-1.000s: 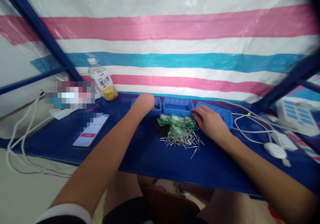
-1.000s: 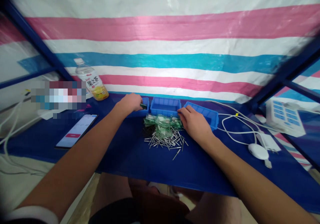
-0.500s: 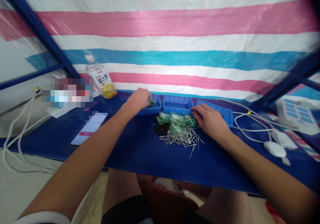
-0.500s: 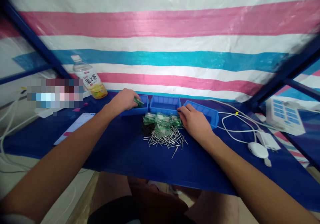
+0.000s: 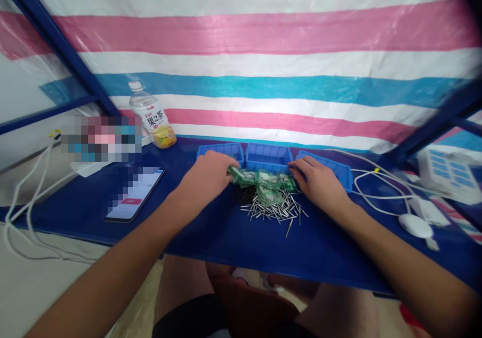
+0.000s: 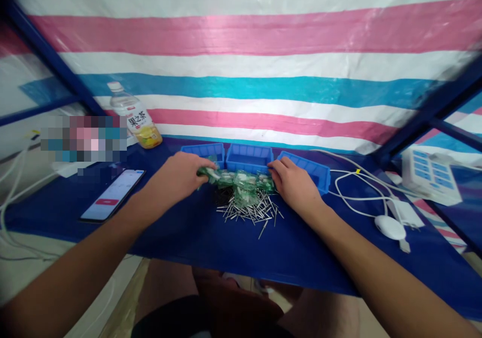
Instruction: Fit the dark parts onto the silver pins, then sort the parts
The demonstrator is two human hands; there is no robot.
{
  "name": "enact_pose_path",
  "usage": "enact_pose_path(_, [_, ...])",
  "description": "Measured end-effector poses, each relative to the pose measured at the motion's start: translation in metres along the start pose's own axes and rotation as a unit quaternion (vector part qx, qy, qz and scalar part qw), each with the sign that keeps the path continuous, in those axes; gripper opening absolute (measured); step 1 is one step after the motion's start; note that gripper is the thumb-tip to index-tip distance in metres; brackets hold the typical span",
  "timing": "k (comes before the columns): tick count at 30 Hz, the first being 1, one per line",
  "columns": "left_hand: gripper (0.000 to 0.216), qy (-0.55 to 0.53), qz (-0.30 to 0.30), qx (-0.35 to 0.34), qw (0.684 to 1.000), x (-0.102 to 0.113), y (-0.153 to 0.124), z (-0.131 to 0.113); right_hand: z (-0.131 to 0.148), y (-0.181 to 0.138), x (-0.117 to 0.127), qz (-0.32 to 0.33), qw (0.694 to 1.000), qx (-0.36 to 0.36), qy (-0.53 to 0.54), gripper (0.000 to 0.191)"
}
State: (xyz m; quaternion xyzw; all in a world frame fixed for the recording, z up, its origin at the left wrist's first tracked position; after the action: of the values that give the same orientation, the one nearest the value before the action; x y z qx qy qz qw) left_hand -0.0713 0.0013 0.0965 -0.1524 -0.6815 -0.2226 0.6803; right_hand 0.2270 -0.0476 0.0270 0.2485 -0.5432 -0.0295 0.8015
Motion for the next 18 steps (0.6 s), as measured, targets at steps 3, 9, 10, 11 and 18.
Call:
enact_pose_path(3, [0.035, 0.036, 0.017, -0.006, 0.999, -0.02, -0.008, -0.006, -0.001, 0.0, 0.0, 0.0, 1.0, 0.0, 0.001, 0.032])
enact_pose_path(9, [0.058, 0.049, 0.056, 0.032, 0.997, -0.023, -0.018, -0.008, 0.0, 0.0, 0.0, 0.003, 1.0, -0.007, -0.006, 0.033])
enact_pose_path(10, [0.063, 0.05, 0.059, 0.03, 0.997, -0.021, -0.019, -0.01, 0.0, -0.001, 0.0, 0.003, 1.0, -0.008, -0.006, 0.033])
enact_pose_path(11, [0.067, 0.051, 0.057, 0.03, 0.997, -0.02, -0.021, -0.011, 0.0, -0.001, 0.0, 0.004, 1.0, -0.008, -0.006, 0.033])
enact_pose_path(18, [0.064, 0.03, 0.023, 0.026, 0.999, -0.008, -0.025, -0.016, 0.0, 0.0, 0.0, 0.003, 1.0, -0.013, -0.004, 0.033])
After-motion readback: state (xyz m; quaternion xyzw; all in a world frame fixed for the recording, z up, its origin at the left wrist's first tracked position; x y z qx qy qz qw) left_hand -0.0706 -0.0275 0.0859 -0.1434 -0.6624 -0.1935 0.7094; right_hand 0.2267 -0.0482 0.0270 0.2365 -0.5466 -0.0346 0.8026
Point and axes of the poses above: each hand's wrist, its own y-axis towards the middle knuckle, its own x-axis out of the back of the hand, z = x × y, the point moved 2 cm from there along y, towards the middle knuckle, and after that the axes turned 8 degrees about y, right-handed, at the moved point
